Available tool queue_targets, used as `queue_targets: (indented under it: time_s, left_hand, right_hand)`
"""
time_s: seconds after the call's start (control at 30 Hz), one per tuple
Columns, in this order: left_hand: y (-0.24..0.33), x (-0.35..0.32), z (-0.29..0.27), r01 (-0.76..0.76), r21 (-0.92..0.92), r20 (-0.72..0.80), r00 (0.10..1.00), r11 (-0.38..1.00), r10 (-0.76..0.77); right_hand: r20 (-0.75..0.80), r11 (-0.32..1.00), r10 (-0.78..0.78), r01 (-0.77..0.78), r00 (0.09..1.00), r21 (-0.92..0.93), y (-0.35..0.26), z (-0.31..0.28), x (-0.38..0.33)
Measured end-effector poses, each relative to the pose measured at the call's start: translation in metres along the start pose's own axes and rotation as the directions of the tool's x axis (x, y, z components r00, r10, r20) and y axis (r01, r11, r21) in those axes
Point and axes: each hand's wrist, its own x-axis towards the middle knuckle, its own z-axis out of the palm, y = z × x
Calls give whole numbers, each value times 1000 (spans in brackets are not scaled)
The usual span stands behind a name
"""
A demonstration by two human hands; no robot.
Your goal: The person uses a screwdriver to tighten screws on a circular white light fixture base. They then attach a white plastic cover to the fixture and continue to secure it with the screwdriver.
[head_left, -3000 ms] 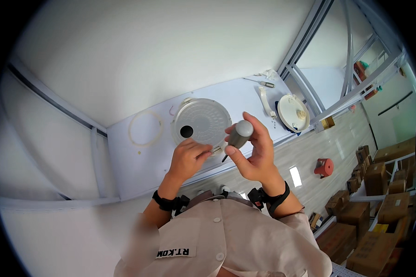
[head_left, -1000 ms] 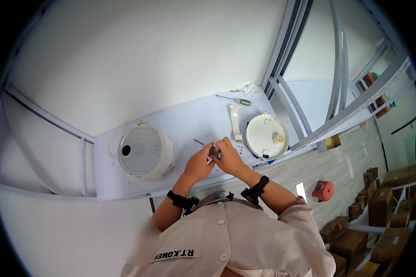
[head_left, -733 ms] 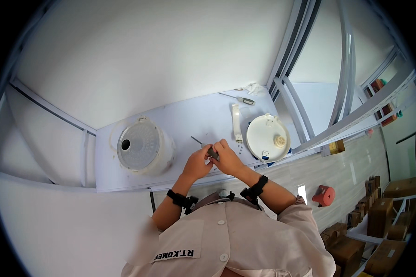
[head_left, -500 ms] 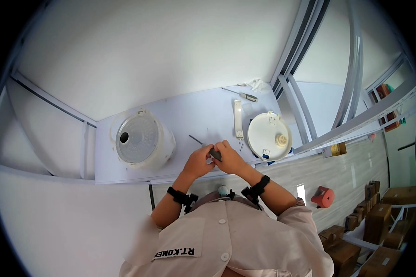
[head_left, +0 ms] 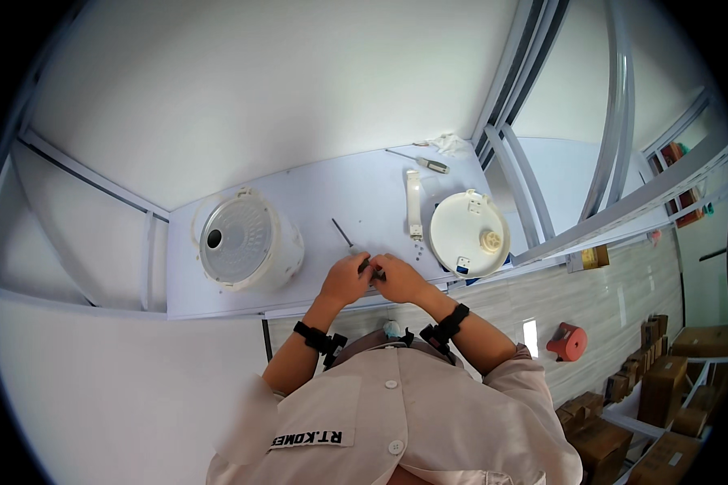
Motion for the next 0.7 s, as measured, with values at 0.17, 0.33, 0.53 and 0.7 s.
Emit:
queue_targets:
  time_s: [0.17,0.33,0.53,0.7]
  left_hand:
    - [-8,-1,4,18,71,-29,999,997,-16]
    - [-3,0,4,50,139,-16,999,989,-48]
    - [-6,4,-1,135,214,-45,991,968,-128]
    - [-16,12,-4,160,290,-62,987,944,-148]
  right_hand:
    - [58,996,77,-80,995,43,-13,-19,-8]
    - [-215,979,86,-42,973,202,-30,-67,-22]
    - [-512,959,264,-167,817,228,-16,-130,-65]
    - [-625,910,374,-400,685,107,0,-150,-99]
